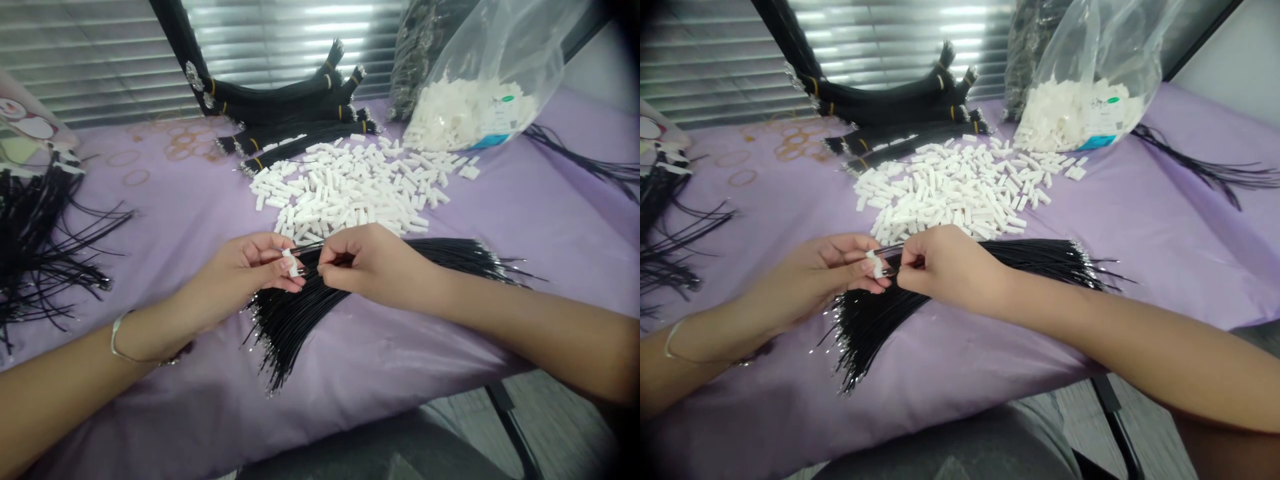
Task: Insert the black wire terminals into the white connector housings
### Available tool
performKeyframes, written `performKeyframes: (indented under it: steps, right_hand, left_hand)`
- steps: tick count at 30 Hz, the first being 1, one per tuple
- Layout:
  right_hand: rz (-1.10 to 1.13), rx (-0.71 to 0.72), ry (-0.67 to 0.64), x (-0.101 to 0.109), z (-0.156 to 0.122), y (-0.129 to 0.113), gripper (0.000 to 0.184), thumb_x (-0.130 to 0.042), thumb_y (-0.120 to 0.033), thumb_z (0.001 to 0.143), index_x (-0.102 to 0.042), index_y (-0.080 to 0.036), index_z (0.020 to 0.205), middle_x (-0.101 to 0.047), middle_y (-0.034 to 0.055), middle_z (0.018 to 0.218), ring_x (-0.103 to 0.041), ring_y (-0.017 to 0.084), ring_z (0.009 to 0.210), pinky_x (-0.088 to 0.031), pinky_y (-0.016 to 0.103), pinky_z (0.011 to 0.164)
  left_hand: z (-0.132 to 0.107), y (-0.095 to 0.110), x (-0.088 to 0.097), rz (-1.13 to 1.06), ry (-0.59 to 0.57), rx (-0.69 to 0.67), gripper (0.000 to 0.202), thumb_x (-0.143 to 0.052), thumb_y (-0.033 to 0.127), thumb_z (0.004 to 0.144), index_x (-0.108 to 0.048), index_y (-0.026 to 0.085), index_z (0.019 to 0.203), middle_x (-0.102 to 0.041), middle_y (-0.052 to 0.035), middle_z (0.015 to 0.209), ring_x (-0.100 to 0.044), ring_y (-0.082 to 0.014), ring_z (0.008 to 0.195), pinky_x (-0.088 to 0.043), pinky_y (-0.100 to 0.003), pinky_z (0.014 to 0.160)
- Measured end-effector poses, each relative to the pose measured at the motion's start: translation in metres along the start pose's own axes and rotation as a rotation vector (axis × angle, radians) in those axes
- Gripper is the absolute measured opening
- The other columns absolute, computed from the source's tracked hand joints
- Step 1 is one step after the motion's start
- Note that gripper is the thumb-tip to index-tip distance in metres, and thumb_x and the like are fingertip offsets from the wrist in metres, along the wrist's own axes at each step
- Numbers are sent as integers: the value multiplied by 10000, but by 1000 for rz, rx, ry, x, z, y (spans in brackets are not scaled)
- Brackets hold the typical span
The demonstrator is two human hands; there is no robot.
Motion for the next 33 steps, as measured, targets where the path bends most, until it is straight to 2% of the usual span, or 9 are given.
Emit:
performKeyframes:
  steps: [21,33]
  right_hand:
    - [6,18,-10,1,2,0,97,-530,-128,706,-612,-140,655,-559,-44,580,-466,62,544,-343,196,497]
    - [45,35,-30,0,4,-1,103,-535,-108,709,-617,-128,651,-555,-43,569,-448,52,532,-337,180,486]
  left_hand:
    - [1,1,0,31,26,17,194,-655,159,767,-552,129,929,-665,-6,736,-671,-118,681,-575,-191,658]
    - [2,1,-1,32,-5,25,177,-651,143,768,-565,129,922,-664,2,725,-672,-116,675,-572,-182,640]
Point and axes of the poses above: each hand's wrist, its own z-axis towards the middle knuckle, its own x-axis out of the back of the hand, y = z × x, the point moved 9 cm from there along z, towards the middle knuckle
